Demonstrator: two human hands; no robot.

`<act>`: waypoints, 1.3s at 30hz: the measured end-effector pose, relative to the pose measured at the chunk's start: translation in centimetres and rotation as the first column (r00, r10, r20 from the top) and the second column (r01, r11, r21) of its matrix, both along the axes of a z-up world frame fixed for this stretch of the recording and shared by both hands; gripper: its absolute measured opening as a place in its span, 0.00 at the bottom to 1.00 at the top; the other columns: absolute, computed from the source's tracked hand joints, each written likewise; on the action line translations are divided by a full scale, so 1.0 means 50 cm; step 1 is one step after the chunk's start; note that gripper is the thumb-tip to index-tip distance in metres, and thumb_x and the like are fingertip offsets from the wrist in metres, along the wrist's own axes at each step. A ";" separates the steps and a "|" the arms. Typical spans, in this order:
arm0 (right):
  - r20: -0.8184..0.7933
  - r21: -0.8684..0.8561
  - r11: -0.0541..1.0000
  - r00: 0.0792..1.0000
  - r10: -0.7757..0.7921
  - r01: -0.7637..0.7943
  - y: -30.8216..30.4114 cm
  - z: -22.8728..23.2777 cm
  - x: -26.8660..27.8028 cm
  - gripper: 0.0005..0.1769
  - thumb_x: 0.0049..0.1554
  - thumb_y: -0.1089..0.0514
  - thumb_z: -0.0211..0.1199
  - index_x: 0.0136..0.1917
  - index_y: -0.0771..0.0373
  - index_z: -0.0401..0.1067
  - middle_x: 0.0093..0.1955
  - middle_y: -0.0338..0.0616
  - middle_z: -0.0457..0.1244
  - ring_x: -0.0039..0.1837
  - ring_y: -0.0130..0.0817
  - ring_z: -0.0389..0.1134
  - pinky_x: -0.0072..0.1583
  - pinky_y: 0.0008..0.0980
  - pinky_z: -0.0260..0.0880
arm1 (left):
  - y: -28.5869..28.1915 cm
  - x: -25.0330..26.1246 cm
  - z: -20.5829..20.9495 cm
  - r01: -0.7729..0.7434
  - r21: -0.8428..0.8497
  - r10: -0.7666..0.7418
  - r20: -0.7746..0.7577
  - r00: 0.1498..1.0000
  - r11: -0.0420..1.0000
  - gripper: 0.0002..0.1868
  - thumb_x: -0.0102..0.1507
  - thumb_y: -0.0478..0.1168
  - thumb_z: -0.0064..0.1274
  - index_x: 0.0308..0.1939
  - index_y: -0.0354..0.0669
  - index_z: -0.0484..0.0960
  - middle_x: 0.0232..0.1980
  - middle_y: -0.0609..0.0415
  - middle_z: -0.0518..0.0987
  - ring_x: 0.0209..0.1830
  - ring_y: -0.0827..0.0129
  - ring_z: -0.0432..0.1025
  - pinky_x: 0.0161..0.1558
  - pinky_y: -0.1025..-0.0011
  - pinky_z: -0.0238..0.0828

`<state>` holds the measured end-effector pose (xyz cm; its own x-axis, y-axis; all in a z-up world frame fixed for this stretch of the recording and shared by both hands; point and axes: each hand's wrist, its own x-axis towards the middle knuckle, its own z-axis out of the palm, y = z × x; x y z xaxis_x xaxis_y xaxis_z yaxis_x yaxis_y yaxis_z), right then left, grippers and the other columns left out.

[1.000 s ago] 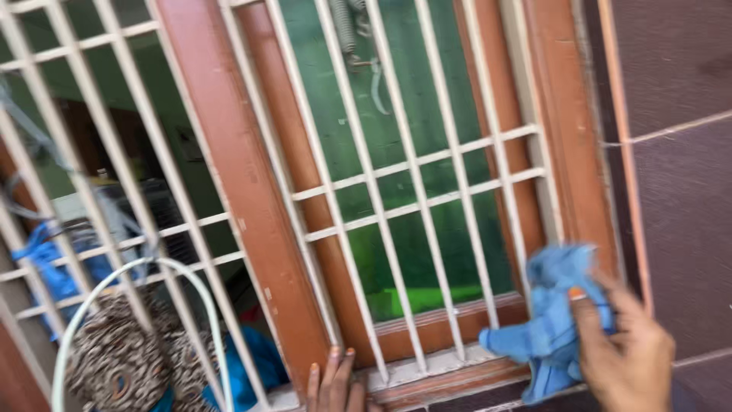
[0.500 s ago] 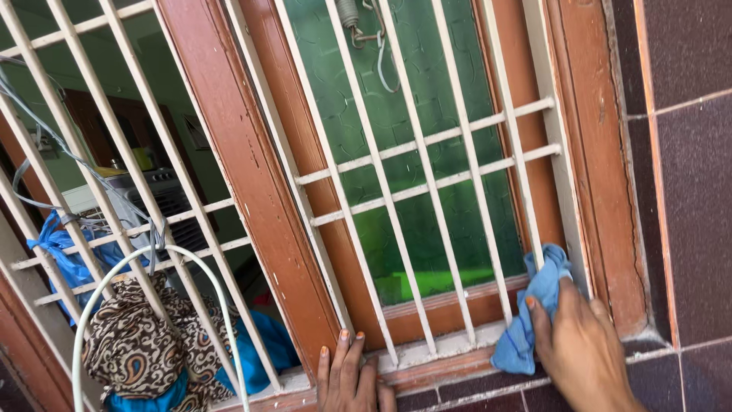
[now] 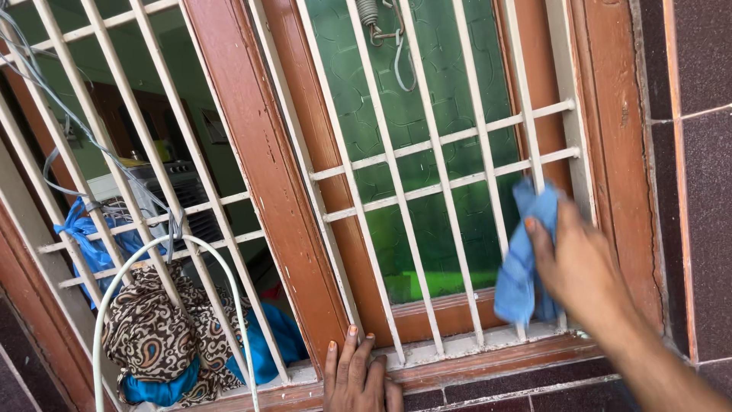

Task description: The person wipes the white metal grilles and wooden frame of a window using a blue cloth. They clean the upper and lower sections of the window, moving the cloth along the bars and frame edges.

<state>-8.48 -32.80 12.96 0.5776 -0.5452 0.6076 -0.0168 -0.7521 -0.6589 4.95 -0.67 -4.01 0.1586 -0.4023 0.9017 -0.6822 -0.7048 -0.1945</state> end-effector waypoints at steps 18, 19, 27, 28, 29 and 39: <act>0.223 -0.479 0.866 0.974 -0.037 0.143 0.108 0.085 -0.019 0.26 0.62 0.52 0.57 0.65 0.76 0.61 0.36 0.60 0.68 0.32 0.53 0.72 0.31 0.45 0.75 | -0.002 -0.015 0.016 -0.015 0.019 0.016 -0.013 1.000 1.000 0.18 0.53 0.40 0.51 0.44 0.39 0.87 0.61 0.38 0.76 0.74 0.48 0.60 0.71 0.37 0.45; 0.204 -0.458 0.877 0.977 -0.059 0.149 0.108 0.073 -0.007 0.24 0.63 0.52 0.56 0.63 0.74 0.62 0.35 0.59 0.68 0.32 0.52 0.72 0.32 0.46 0.75 | -0.002 -0.015 0.021 -0.013 0.038 0.014 -0.024 1.000 0.999 0.18 0.53 0.40 0.51 0.44 0.39 0.87 0.61 0.37 0.76 0.73 0.47 0.60 0.70 0.36 0.45; 0.062 -0.266 0.937 0.974 -0.218 0.227 0.124 -0.136 0.009 0.27 0.60 0.47 0.60 0.63 0.66 0.58 0.36 0.63 0.69 0.34 0.62 0.72 0.37 0.60 0.73 | -0.007 -0.005 0.000 -0.045 0.011 0.046 -0.037 0.998 0.999 0.19 0.53 0.40 0.50 0.45 0.40 0.88 0.61 0.39 0.76 0.74 0.49 0.60 0.71 0.37 0.45; 0.001 -0.252 0.944 0.976 -0.219 0.212 0.125 -0.157 0.009 0.29 0.60 0.47 0.60 0.65 0.66 0.57 0.36 0.63 0.70 0.36 0.62 0.73 0.39 0.59 0.74 | -0.005 0.003 -0.004 -0.045 0.025 0.046 -0.034 0.998 0.999 0.19 0.53 0.40 0.51 0.44 0.40 0.88 0.61 0.38 0.77 0.73 0.48 0.60 0.70 0.36 0.45; -0.059 -0.236 0.951 0.974 -0.217 0.198 0.121 -0.173 0.011 0.30 0.60 0.46 0.60 0.67 0.65 0.56 0.36 0.63 0.70 0.37 0.61 0.73 0.41 0.59 0.75 | -0.003 0.013 -0.009 -0.046 0.039 0.047 -0.032 0.998 0.998 0.19 0.52 0.41 0.51 0.44 0.40 0.88 0.61 0.38 0.77 0.73 0.47 0.60 0.69 0.35 0.45; -0.125 0.011 0.997 0.989 0.078 -0.077 0.104 -0.030 -0.093 0.27 0.57 0.49 0.64 0.68 0.57 0.66 0.38 0.56 0.72 0.41 0.49 0.79 0.44 0.48 0.82 | -0.018 0.054 -0.036 -0.011 -0.073 0.026 0.204 0.979 0.997 0.15 0.54 0.45 0.51 0.40 0.46 0.88 0.58 0.44 0.80 0.72 0.52 0.67 0.71 0.40 0.53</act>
